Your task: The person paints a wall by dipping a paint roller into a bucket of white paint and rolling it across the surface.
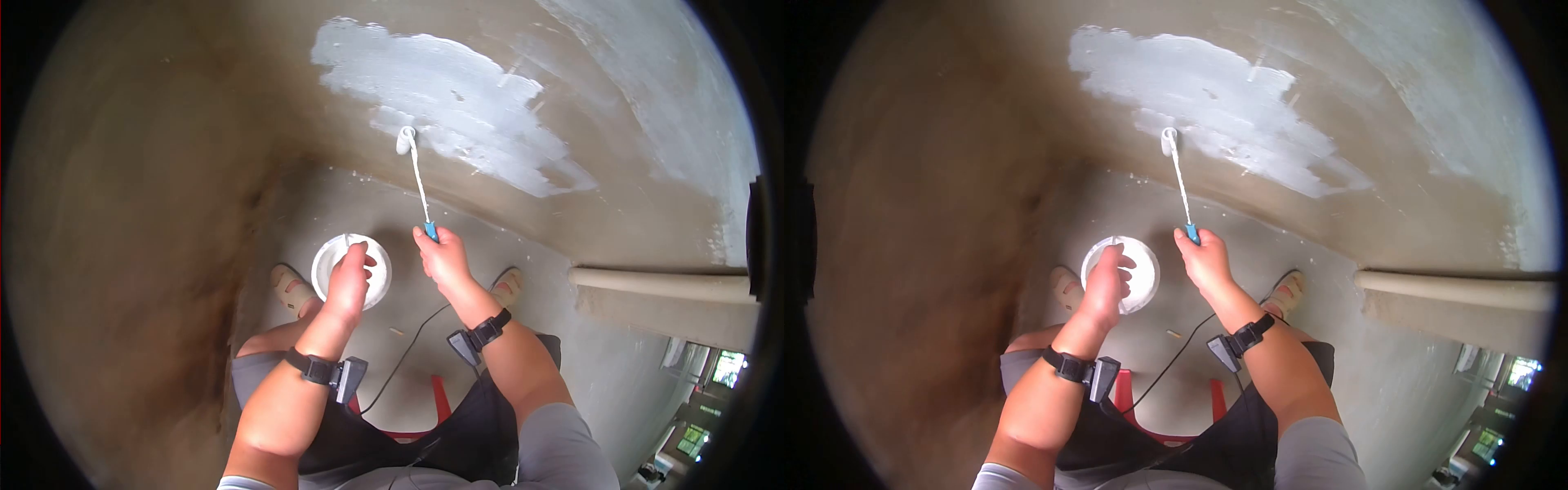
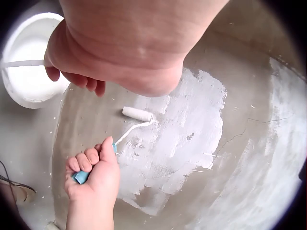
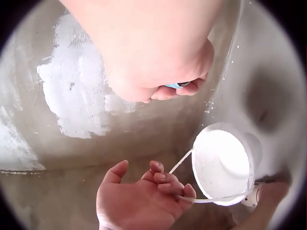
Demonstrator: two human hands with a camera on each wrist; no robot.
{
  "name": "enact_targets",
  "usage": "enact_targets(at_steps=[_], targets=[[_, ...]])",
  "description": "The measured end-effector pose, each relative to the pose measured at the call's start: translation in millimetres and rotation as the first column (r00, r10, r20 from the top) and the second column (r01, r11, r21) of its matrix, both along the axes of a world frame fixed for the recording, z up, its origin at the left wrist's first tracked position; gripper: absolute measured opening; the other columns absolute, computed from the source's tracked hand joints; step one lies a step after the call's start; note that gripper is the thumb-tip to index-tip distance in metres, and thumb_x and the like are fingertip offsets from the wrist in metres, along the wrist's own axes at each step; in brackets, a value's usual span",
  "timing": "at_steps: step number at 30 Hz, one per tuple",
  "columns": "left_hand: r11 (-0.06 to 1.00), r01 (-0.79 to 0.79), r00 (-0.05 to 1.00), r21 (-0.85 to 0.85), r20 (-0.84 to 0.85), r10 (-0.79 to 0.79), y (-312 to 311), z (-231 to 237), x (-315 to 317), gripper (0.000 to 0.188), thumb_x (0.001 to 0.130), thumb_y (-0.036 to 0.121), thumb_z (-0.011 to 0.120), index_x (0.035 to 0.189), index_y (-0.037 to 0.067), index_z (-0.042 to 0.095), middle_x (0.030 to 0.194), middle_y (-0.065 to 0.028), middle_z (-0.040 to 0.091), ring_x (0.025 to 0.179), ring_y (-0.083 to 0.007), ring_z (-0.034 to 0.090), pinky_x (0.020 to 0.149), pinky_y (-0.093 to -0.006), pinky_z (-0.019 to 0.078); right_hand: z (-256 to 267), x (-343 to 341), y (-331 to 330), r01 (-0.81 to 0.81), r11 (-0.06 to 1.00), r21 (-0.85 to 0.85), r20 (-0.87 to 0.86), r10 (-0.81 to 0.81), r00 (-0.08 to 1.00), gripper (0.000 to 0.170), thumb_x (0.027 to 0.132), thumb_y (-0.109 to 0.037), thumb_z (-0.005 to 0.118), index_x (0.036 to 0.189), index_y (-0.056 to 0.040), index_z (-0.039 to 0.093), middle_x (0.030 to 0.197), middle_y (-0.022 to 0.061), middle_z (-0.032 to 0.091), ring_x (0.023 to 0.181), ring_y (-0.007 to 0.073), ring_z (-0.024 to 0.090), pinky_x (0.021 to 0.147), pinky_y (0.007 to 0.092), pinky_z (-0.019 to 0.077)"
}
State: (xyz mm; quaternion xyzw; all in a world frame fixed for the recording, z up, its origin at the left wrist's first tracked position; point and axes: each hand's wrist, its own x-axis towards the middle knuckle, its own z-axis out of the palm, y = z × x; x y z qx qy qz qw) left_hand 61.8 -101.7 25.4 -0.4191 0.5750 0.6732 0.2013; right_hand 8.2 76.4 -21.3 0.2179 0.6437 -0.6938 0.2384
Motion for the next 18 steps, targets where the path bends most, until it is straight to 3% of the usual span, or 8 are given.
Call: enact_targets(at_steps=[5, 11, 14, 18], targets=[[0.999, 0.04, 0.999, -0.012, 0.022, -0.04, 23.7, 9.0, 5.8, 0.049, 0.092, 0.052, 0.051, 0.095, 0.005, 0.061, 0.095, -0.009, 0.055, 0.083, -0.0191, 0.047, 0.077, -0.0336, 0.0406, 27.2, 32.9, 56.8, 0.073, 0.997, 0.009, 0.031, -0.073, 0.997, 0.031, 0.097, -0.026, 0.069, 0.078, -0.0128, 0.049, 0.059, -0.0075, 0.039, 0.045, 0.0041, 0.031, 0.041, 0.0255, 0.0243], [0.99, 0.141, 0.99, -0.027, 0.017, -0.14, 62.5, 22.3, 6.0, 0.045, 0.094, 0.048, 0.051, 0.095, 0.004, 0.06, 0.092, -0.0083, 0.054, 0.075, -0.0165, 0.044, 0.07, -0.0315, 0.0399, 38.1, 72.5, 135.2, 0.205, 0.978, 0.038, 0.052, -0.207, 0.977, 0.031, 0.096, -0.029, 0.071, 0.08, -0.0082, 0.055, 0.062, -0.0052, 0.046, 0.048, 0.0041, 0.037, 0.042, 0.0253, 0.0281], [0.981, 0.191, 0.981, -0.029, 0.029, -0.191, 74.6, 17.6, 8.9, 0.046, 0.094, 0.048, 0.051, 0.095, 0.004, 0.061, 0.092, -0.0087, 0.054, 0.075, -0.0164, 0.044, 0.069, -0.0316, 0.04, 26.4, 94.9, 168.3, 0.295, 0.943, 0.154, -0.013, -0.297, 0.955, 0.027, 0.096, -0.027, 0.071, 0.082, -0.0095, 0.055, 0.061, -0.0063, 0.045, 0.047, 0.0042, 0.034, 0.042, 0.0254, 0.0247], [0.974, 0.227, 0.973, -0.019, 0.034, -0.226, 89.9, 13.0, 11.9, 0.045, 0.094, 0.048, 0.052, 0.097, 0.004, 0.061, 0.094, -0.0089, 0.055, 0.074, -0.0164, 0.045, 0.069, -0.032, 0.0403, 35.6, 110.3, 197.8, 0.378, 0.92, 0.104, -0.005, -0.38, 0.925, 0.026, 0.096, -0.026, 0.071, 0.083, -0.0095, 0.055, 0.06, -0.0061, 0.044, 0.046, 0.0047, 0.033, 0.042, 0.0258, 0.0243]])
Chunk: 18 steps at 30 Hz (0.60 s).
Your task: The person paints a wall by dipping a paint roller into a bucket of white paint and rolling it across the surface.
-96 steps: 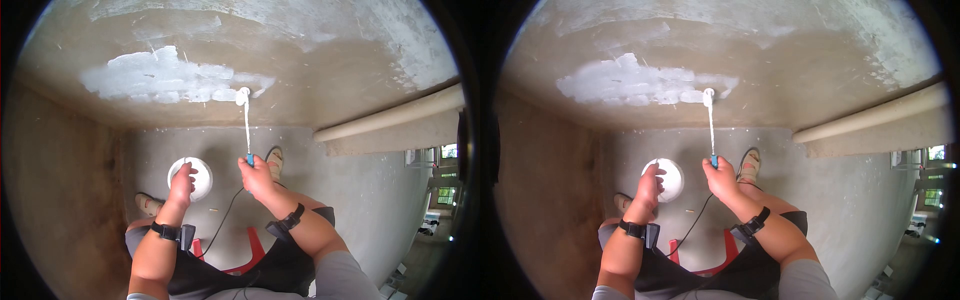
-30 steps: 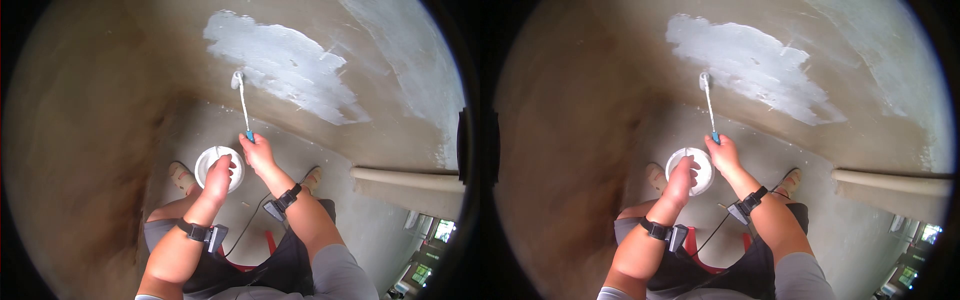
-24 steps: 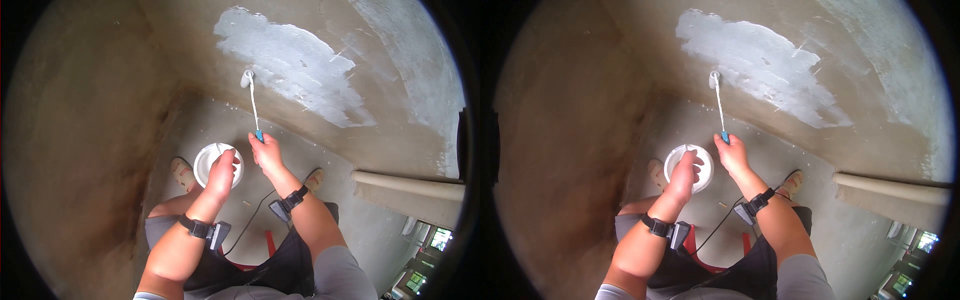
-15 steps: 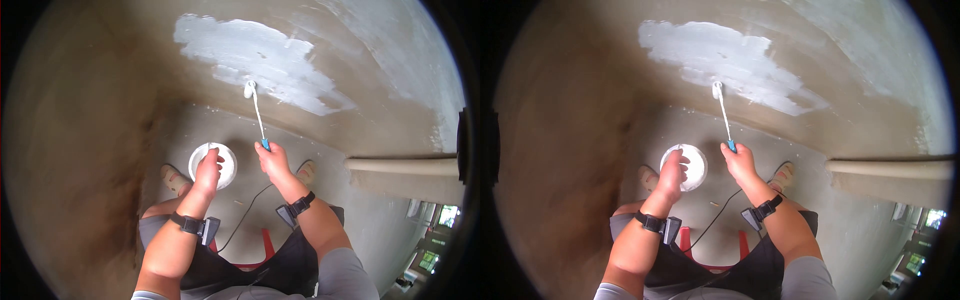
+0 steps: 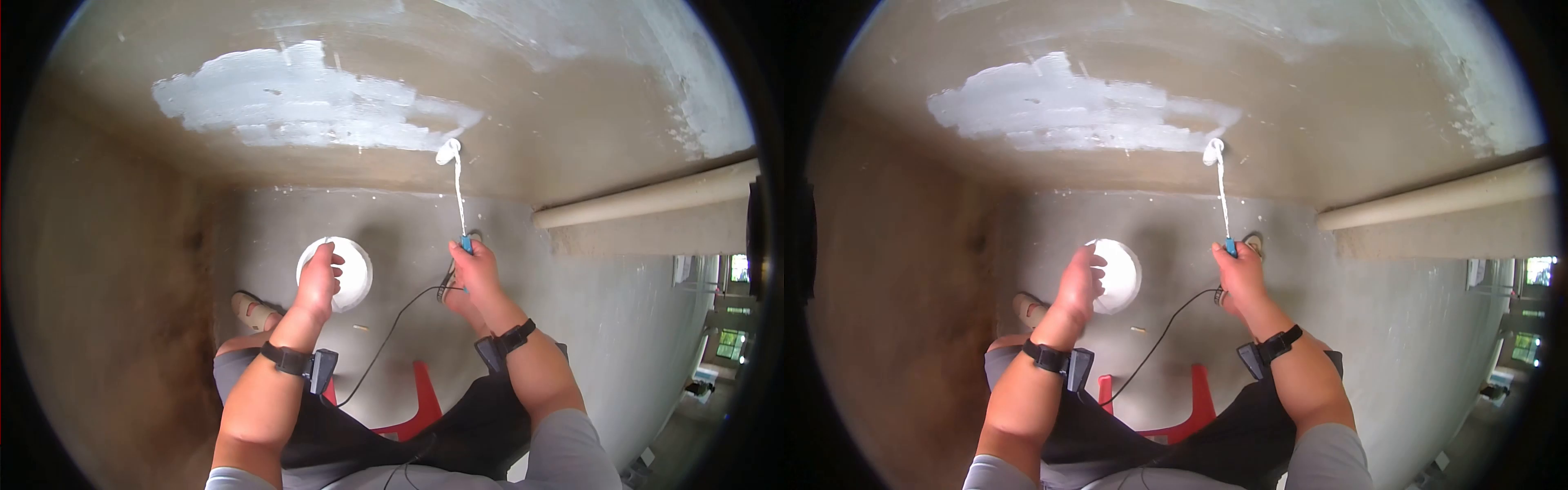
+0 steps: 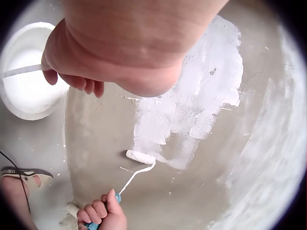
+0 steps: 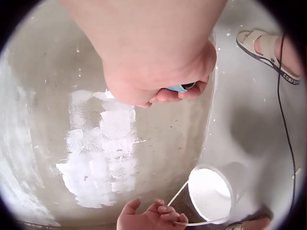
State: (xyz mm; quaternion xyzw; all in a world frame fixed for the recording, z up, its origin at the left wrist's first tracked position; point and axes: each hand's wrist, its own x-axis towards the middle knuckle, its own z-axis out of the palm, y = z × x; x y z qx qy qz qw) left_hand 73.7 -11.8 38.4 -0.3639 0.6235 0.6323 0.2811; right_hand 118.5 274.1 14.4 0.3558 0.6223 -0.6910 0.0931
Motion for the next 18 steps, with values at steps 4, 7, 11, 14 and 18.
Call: enact_targets(at_steps=[4, 7, 11, 14, 18], targets=[[0.998, 0.067, 0.997, -0.021, 0.029, -0.067, 12.4, -5.3, -0.7, 0.044, 0.093, 0.046, 0.053, 0.099, 0.004, 0.061, 0.095, -0.0089, 0.055, 0.075, -0.0165, 0.045, 0.069, -0.0323, 0.0408, 3.1, -0.2, -1.6, 0.004, 0.997, -0.082, 0.026, -0.002, 1.0, 0.024, 0.096, -0.025, 0.07, 0.086, -0.009, 0.055, 0.059, -0.0049, 0.044, 0.044, 0.0057, 0.036, 0.04, 0.0258, 0.027], [0.997, 0.071, 0.997, 0.004, 0.031, -0.071, 13.3, -5.2, -2.8, 0.043, 0.093, 0.046, 0.055, 0.1, 0.003, 0.061, 0.095, -0.0088, 0.055, 0.076, -0.0164, 0.046, 0.07, -0.0321, 0.0412, -4.1, -2.2, -5.4, -0.013, 0.995, -0.101, 0.024, 0.016, 1.0, 0.025, 0.096, -0.026, 0.069, 0.086, -0.0084, 0.055, 0.059, -0.0043, 0.044, 0.043, 0.0061, 0.037, 0.039, 0.0258, 0.0279], [0.998, 0.058, 0.998, -0.03, 0.026, -0.057, 14.6, -1.4, -8.1, 0.044, 0.092, 0.046, 0.056, 0.1, 0.003, 0.062, 0.095, -0.0086, 0.056, 0.077, -0.0165, 0.046, 0.071, -0.0317, 0.0415, -3.2, -11.3, -19.2, -0.062, 0.986, -0.156, 0.024, 0.067, 0.997, 0.027, 0.097, -0.027, 0.069, 0.085, -0.0081, 0.054, 0.059, -0.0042, 0.045, 0.043, 0.006, 0.037, 0.038, 0.026, 0.0276], [0.999, 0.034, 0.999, -0.014, 0.02, -0.034, 10.7, 0.0, -10.9, 0.036, 0.094, 0.041, 0.058, 0.095, 0.005, 0.063, 0.089, -0.0059, 0.053, 0.074, -0.0151, 0.046, 0.068, -0.0303, 0.0412, -6.2, -21.8, -35.6, -0.161, 0.983, -0.09, 0.01, 0.163, 0.987, 0.028, 0.097, -0.028, 0.069, 0.084, -0.0083, 0.054, 0.06, -0.0046, 0.045, 0.044, 0.0056, 0.037, 0.038, 0.0259, 0.0277], [0.999, 0.036, 0.999, -0.02, -0.036, -0.037, -2.7, 3.2, -12.2, 0.039, 0.094, 0.042, 0.056, 0.097, 0.004, 0.063, 0.091, -0.0064, 0.054, 0.079, -0.016, 0.046, 0.072, -0.0306, 0.0414, 4.4, -41.8, -72.1, -0.236, 0.966, -0.108, 0.028, 0.24, 0.97, 0.028, 0.097, -0.029, 0.069, 0.085, -0.0082, 0.056, 0.06, -0.0047, 0.045, 0.044, 0.0053, 0.037, 0.039, 0.0255, 0.0279]])
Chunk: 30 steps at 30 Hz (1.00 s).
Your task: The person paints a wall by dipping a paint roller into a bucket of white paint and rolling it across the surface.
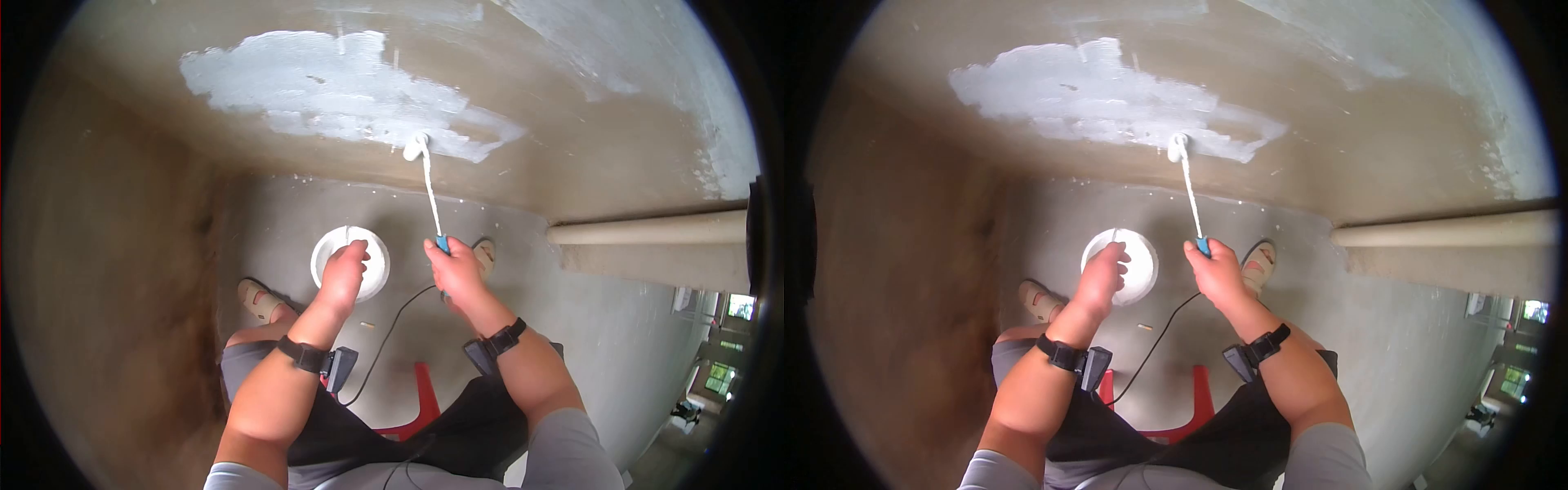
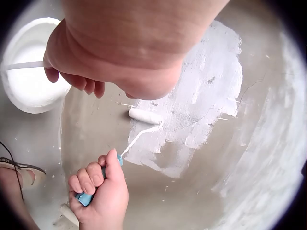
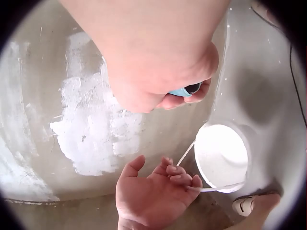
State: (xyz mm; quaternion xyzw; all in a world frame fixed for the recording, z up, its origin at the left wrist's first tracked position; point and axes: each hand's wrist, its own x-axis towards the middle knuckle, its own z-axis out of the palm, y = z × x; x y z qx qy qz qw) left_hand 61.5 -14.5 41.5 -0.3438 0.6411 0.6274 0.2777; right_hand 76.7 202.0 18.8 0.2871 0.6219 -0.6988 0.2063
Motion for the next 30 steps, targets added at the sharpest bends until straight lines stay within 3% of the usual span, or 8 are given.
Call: enact_targets(at_steps=[10, 17, 23, 30], targets=[[0.996, -0.09, 0.995, 0.015, -0.044, 0.09, -52.2, 3.8, -3.4, 0.042, 0.094, 0.043, 0.056, 0.099, 0.003, 0.063, 0.093, -0.0082, 0.055, 0.08, -0.0164, 0.048, 0.072, -0.0303, 0.0419, 19.8, -56.9, -125.7, -0.202, 0.973, -0.111, -0.083, 0.194, 0.978, 0.031, 0.097, -0.031, 0.066, 0.084, -0.004, 0.057, 0.06, -0.0024, 0.05, 0.045, 0.0067, 0.042, 0.039, 0.0258, 0.0316], [0.989, -0.148, 0.989, -0.001, 0.003, 0.148, -79.6, 8.3, -3.5, 0.042, 0.094, 0.044, 0.055, 0.099, 0.003, 0.063, 0.091, -0.0077, 0.054, 0.075, -0.015, 0.045, 0.069, -0.0284, 0.0406, 11.5, -81.4, -177.6, -0.26, 0.93, -0.26, -0.168, 0.222, 0.961, 0.031, 0.098, -0.029, 0.066, 0.082, -0.0042, 0.056, 0.059, -0.0019, 0.049, 0.044, 0.0064, 0.041, 0.039, 0.0262, 0.0313], [0.986, -0.167, 0.986, -0.012, 0.018, 0.167, -88.2, 9.5, -1.9, 0.042, 0.093, 0.046, 0.055, 0.098, 0.005, 0.063, 0.093, -0.0059, 0.053, 0.079, -0.016, 0.044, 0.073, -0.0307, 0.0403, 9.6, -83.5, -177.7, -0.245, 0.937, -0.251, -0.157, 0.21, 0.965, 0.031, 0.098, -0.029, 0.066, 0.082, -0.0048, 0.056, 0.057, -0.0015, 0.05, 0.043, 0.0069, 0.041, 0.04, 0.0257, 0.0317], [0.991, -0.127, 0.99, -0.03, 0.051, 0.129, -87.2, 7.1, 1.5, 0.043, 0.092, 0.049, 0.055, 0.104, 0.008, 0.061, 0.099, -0.003, 0.051, 0.086, -0.017, 0.043, 0.082, -0.0348, 0.0398, 21.3, -68.3, -128.4, -0.186, 0.959, -0.212, -0.087, 0.171, 0.981, 0.027, 0.097, -0.028, 0.069, 0.084, -0.0058, 0.059, 0.059, -0.0011, 0.051, 0.045, 0.0076, 0.044, 0.042, 0.0264, 0.034]])
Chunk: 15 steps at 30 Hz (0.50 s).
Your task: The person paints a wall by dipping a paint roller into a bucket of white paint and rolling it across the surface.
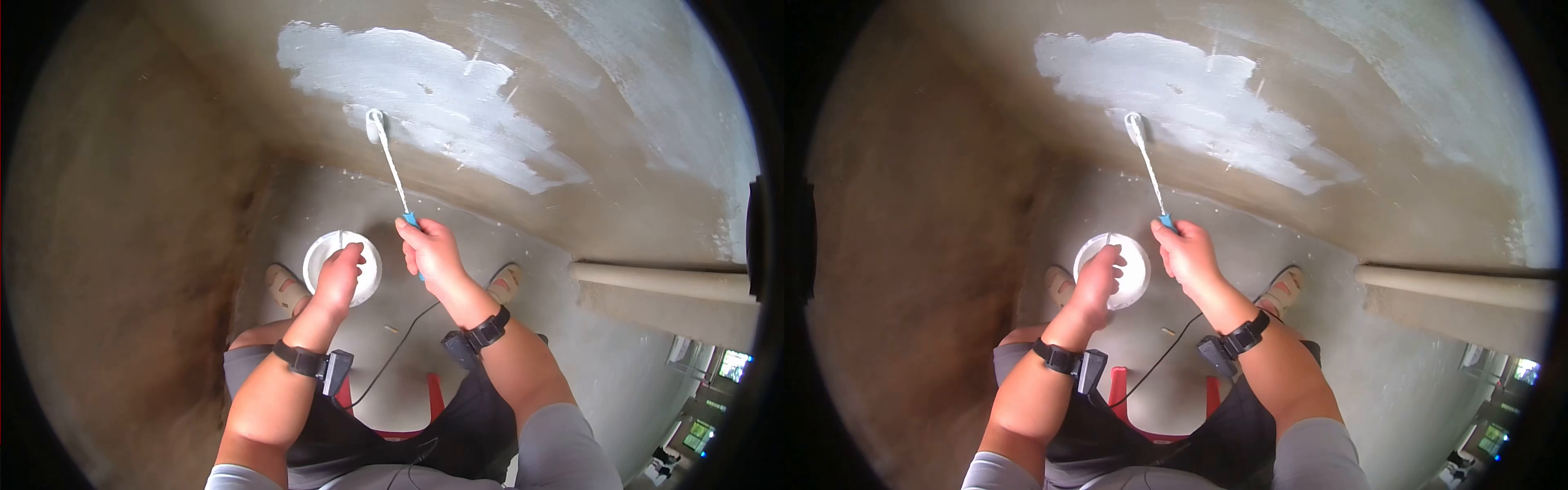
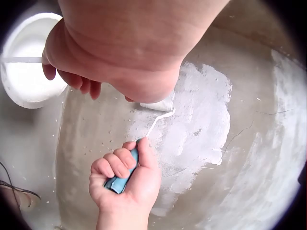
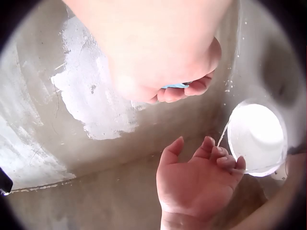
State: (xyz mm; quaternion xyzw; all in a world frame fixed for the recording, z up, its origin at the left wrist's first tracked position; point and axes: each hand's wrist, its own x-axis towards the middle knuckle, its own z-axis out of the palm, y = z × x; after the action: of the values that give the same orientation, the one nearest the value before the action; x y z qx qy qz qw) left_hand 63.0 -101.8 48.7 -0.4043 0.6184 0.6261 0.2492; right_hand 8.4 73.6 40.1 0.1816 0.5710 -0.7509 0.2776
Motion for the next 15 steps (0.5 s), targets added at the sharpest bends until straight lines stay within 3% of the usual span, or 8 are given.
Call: enact_targets(at_steps=[2, 6, 8, 15], targets=[[1.0, 0.002, 1.0, 0.01, 0.018, -0.003, 2.7, 2.3, 1.9, 0.044, 0.091, 0.049, 0.055, 0.107, 0.008, 0.06, 0.102, -0.0029, 0.05, 0.092, -0.0183, 0.042, 0.087, -0.0392, 0.0391, 3.6, 6.8, 18.8, 0.01, 1.0, 0.012, -0.001, -0.01, 1.0, 0.027, 0.097, -0.027, 0.069, 0.084, -0.0059, 0.06, 0.059, -0.0011, 0.05, 0.045, 0.0078, 0.043, 0.042, 0.0266, 0.034], [0.999, 0.034, 0.999, 0.026, 0.008, -0.034, 9.3, -3.6, 4.6, 0.041, 0.091, 0.047, 0.055, 0.105, 0.009, 0.059, 0.102, -0.0033, 0.05, 0.091, -0.0176, 0.041, 0.087, -0.0396, 0.0383, 5.0, 25.7, 63.0, 0.064, 0.998, 0.014, 0.034, -0.065, 0.997, 0.026, 0.097, -0.027, 0.07, 0.086, -0.0065, 0.058, 0.058, -0.001, 0.049, 0.045, 0.0088, 0.043, 0.043, 0.0261, 0.0338], [0.999, -0.017, 1.0, -0.048, -0.009, 0.017, 16.3, 4.9, 4.7, 0.031, 0.091, 0.037, 0.057, 0.089, 0.007, 0.058, 0.086, -0.0052, 0.055, 0.076, -0.0145, 0.047, 0.068, -0.03, 0.0397, 6.1, 38.6, 84.8, 0.114, 0.992, 0.047, 0.041, -0.116, 0.992, 0.026, 0.097, -0.026, 0.069, 0.087, -0.0066, 0.057, 0.059, -0.001, 0.048, 0.045, 0.0091, 0.042, 0.043, 0.026, 0.0335], [0.999, 0.046, 0.999, 0.028, -0.004, -0.046, 44.3, -9.5, 9.1, 0.03, 0.091, 0.037, 0.057, 0.09, 0.007, 0.059, 0.085, -0.0044, 0.053, 0.075, -0.0142, 0.047, 0.065, -0.03, 0.0404, -4.7, 80.8, 162.8, 0.285, 0.958, 0.023, 0.057, -0.285, 0.957, 0.028, 0.096, -0.028, 0.07, 0.084, -0.0067, 0.057, 0.058, -0.0007, 0.051, 0.044, 0.0086, 0.043, 0.042, 0.0255, 0.0334]])
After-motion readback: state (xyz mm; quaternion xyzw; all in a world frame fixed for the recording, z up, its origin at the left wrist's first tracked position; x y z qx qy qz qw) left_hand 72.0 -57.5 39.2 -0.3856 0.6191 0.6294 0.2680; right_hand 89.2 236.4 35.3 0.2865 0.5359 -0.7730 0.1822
